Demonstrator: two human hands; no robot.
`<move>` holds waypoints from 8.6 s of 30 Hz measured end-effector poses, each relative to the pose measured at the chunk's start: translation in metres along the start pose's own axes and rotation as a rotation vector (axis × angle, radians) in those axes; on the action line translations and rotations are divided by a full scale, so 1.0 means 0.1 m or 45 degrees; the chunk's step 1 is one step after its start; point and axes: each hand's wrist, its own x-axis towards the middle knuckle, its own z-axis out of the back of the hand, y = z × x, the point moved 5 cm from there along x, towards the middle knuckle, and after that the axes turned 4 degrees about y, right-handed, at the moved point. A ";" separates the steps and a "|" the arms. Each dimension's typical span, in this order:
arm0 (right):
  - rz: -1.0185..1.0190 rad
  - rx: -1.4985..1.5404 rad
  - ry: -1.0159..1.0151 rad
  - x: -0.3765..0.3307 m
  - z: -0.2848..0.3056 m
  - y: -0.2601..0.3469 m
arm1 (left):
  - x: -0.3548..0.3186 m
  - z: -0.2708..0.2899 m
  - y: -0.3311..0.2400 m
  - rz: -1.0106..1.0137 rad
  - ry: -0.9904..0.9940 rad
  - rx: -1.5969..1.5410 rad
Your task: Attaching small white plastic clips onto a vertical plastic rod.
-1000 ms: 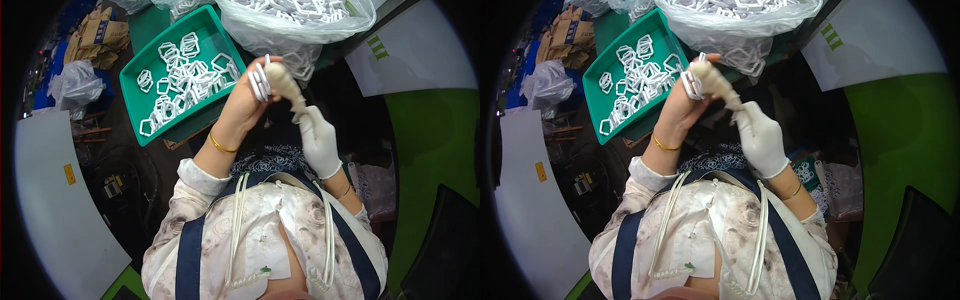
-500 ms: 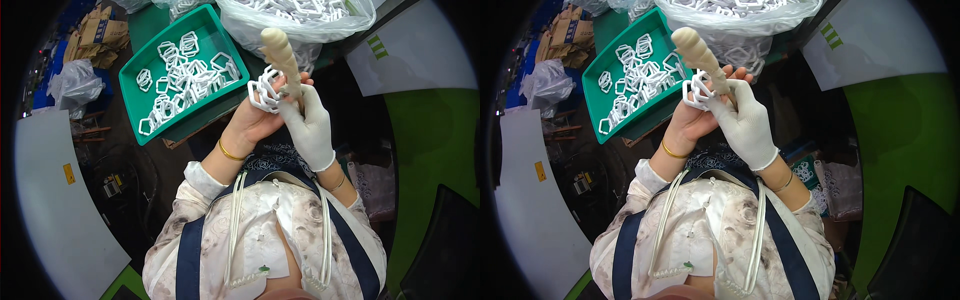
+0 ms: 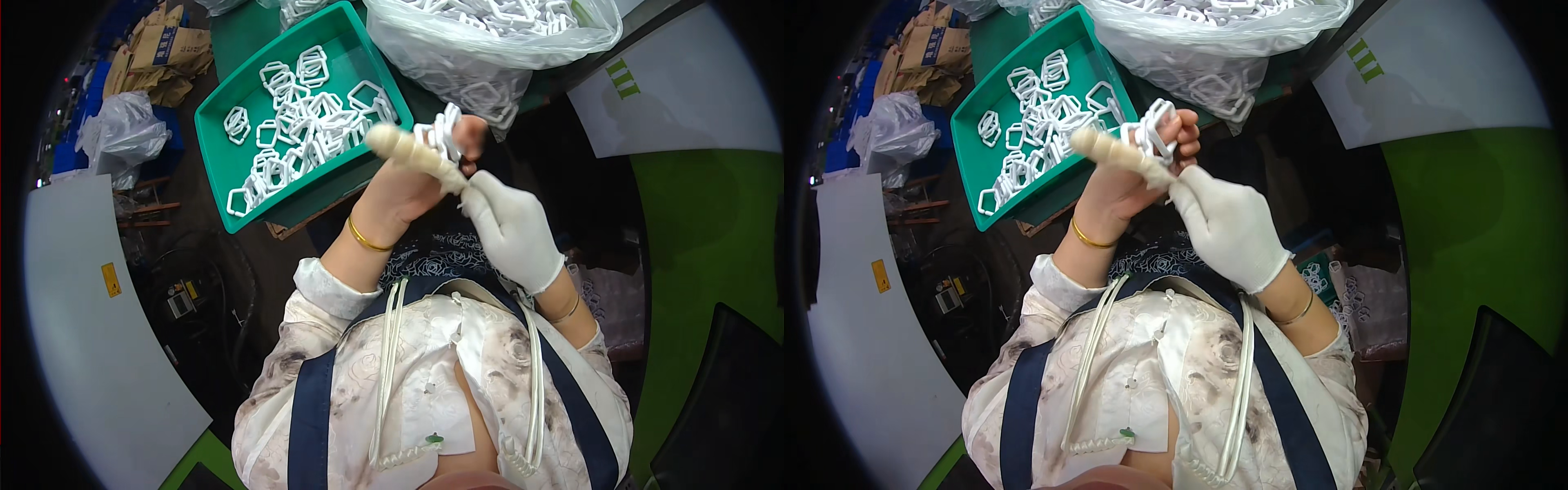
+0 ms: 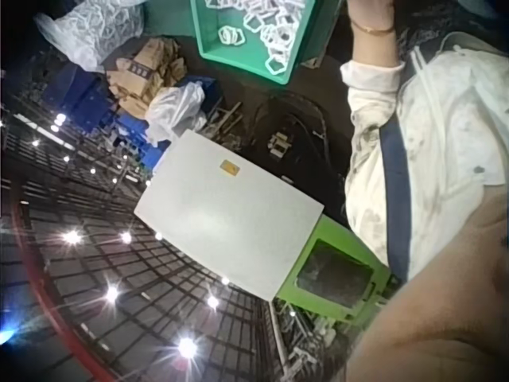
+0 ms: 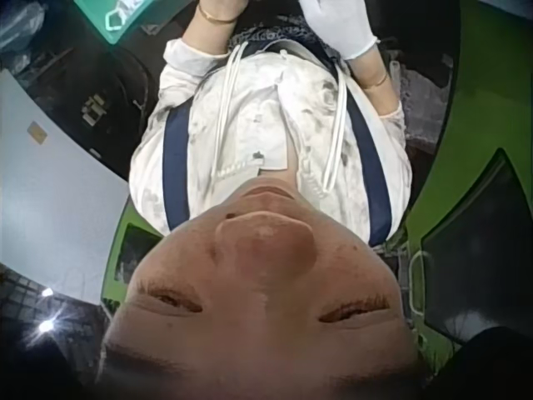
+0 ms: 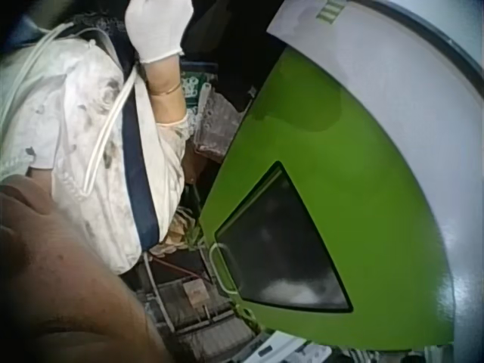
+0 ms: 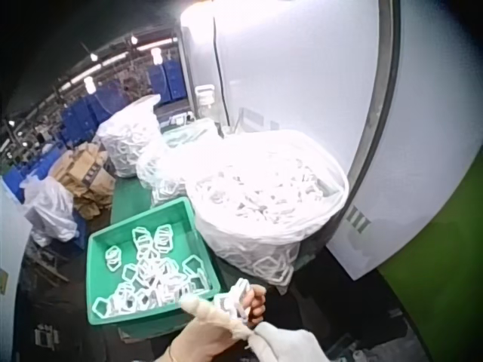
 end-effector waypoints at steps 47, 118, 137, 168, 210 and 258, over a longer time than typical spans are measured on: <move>-0.039 0.609 -0.267 0.14 -0.22 -0.03 | -0.14 -0.15 0.05 -0.110 -0.162 -0.074; 0.120 -0.050 0.251 -0.17 -0.07 0.14 | -0.17 -0.01 -0.36 -0.327 -0.116 -0.109; 0.057 0.398 0.054 -0.10 0.07 -0.01 | -0.29 -0.13 -0.46 -0.507 -0.036 0.113; -0.139 0.701 -0.635 -0.33 0.50 -0.63 | 1.41 -0.91 -1.58 -0.974 0.423 3.213; -0.069 0.628 -0.474 -0.18 0.31 -0.46 | 0.61 -1.08 -2.15 -1.112 -0.017 2.808; -0.090 0.621 -0.282 -0.03 0.10 -0.48 | -0.30 0.63 -1.75 0.072 -0.275 2.345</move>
